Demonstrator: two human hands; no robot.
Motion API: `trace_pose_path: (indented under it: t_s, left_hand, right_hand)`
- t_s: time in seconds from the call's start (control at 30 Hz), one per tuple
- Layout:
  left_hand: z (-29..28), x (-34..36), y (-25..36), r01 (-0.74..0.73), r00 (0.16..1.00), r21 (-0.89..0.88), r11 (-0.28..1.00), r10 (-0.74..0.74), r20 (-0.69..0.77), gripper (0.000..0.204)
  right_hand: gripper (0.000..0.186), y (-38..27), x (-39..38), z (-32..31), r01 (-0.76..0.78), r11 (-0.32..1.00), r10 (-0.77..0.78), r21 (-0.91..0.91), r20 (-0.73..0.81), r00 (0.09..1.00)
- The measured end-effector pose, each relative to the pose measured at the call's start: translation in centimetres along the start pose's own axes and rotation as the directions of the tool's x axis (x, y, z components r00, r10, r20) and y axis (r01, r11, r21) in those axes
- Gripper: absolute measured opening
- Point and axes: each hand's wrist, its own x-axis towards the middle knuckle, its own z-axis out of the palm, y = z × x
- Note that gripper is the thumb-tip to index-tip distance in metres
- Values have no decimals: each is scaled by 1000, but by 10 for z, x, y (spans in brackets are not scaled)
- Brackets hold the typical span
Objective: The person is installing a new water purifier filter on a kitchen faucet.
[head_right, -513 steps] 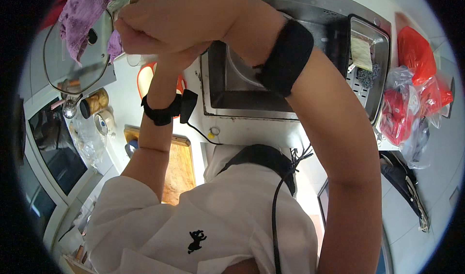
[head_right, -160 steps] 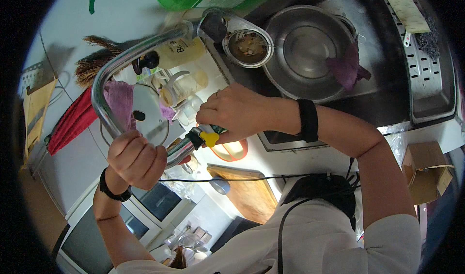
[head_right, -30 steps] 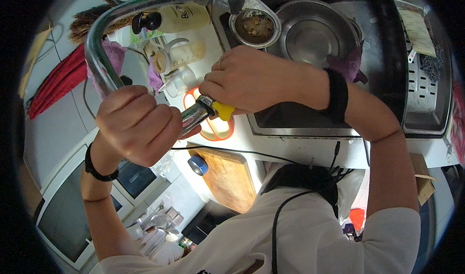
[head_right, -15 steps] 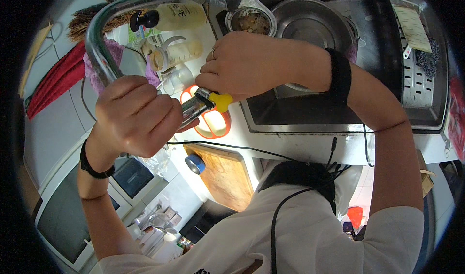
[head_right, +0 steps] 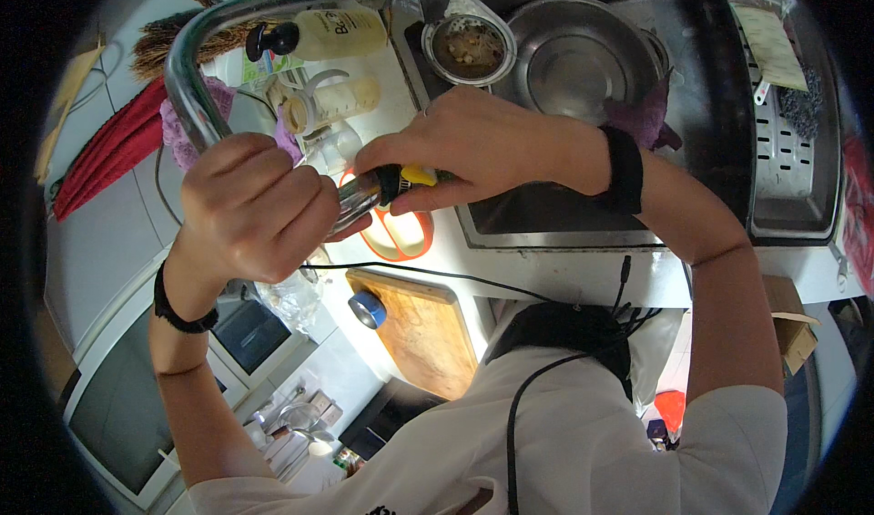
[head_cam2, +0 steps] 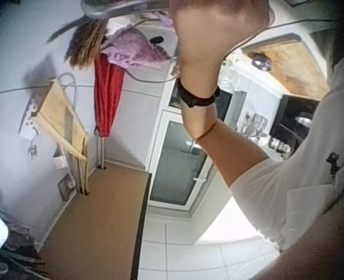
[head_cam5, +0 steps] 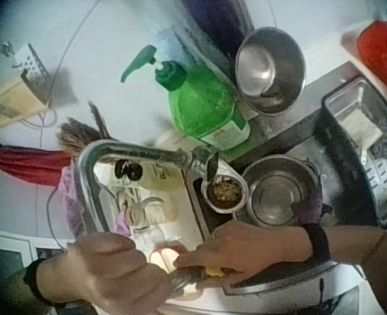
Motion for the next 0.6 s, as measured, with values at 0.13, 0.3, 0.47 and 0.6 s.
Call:
trace_pose_path:
  t_s: [0.13,0.3,0.47,0.6]
  left_hand:
    - [-5,3,0,19,998,-41,999,-16,55,17]
    - [-2,1,1,28,999,-42,999,-27,18,15]
    - [2,-2,-2,-12,1000,-18,1000,12,3,15]
    - [5,-5,-2,-13,997,-3,1000,13,-73,15]
  right_hand:
    - [37,1,-3,5,-91,995,90,-28,-40,995]
    - [34,3,-1,9,-84,996,83,-10,-69,994]
    - [33,12,1,13,38,999,-44,-36,-174,984]
    - [32,17,8,10,120,993,-121,-15,-123,985]
